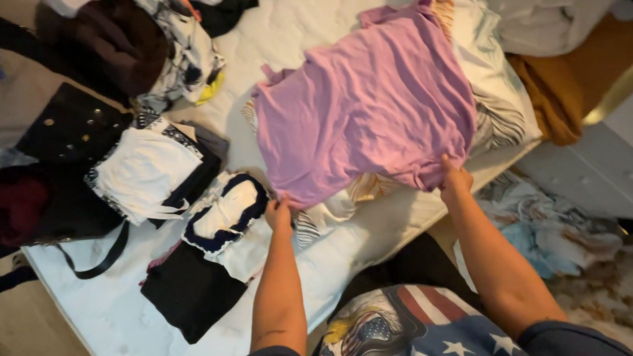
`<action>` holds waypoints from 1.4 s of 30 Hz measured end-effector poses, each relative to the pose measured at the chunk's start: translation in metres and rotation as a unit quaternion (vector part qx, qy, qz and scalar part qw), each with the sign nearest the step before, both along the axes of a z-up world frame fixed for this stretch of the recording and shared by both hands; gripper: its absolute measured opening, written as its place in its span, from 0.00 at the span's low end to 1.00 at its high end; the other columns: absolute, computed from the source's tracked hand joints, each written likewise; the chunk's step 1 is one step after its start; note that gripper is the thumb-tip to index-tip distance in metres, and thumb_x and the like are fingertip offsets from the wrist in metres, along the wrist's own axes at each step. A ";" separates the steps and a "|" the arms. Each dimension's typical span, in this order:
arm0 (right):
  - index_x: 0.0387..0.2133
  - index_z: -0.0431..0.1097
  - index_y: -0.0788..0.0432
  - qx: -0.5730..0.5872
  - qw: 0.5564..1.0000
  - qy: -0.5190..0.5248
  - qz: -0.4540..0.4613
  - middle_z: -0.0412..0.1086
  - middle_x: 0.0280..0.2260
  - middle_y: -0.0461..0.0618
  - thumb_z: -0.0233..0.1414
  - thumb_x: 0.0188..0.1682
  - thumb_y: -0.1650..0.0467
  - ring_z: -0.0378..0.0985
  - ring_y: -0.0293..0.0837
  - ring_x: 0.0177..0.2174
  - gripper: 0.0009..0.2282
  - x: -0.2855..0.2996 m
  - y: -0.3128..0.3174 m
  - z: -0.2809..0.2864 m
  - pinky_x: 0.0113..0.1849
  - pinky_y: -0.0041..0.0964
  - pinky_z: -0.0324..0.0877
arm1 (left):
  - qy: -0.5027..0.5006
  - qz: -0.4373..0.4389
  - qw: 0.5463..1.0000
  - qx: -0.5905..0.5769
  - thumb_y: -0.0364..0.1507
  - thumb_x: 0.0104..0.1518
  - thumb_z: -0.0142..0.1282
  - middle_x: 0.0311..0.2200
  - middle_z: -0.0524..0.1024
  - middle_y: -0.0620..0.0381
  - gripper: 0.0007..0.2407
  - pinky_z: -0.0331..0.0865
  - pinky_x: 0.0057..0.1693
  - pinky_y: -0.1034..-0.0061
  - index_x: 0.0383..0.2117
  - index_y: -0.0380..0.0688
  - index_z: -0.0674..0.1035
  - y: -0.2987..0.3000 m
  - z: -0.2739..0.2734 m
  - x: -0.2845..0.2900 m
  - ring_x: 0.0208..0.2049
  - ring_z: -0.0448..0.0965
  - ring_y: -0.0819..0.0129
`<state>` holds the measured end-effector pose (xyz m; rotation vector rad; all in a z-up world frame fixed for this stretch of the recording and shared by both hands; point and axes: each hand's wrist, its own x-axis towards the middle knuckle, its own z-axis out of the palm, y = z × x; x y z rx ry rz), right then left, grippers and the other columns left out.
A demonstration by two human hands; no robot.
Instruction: The person folds a pink t-shirt and a pair of black shorts on a bed. They smooth out the pink shirt, fold the sides and bottom up, and then fold it in half before placing it on a pile. They then pick up the black shorts, smooth them, fold them in half, and fold them again before placing them on the pile.
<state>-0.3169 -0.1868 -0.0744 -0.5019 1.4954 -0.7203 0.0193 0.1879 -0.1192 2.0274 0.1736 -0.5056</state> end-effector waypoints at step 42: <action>0.36 0.74 0.46 0.222 0.916 -0.191 0.275 0.75 0.36 0.45 0.50 0.50 0.74 0.80 0.41 0.31 0.08 0.034 -0.130 0.124 0.32 0.43 0.78 | 0.165 0.181 0.918 -0.313 0.24 0.50 0.69 0.16 0.72 0.56 0.08 0.58 0.23 0.75 0.21 0.42 0.78 -0.156 0.005 -0.080 0.15 0.68 0.70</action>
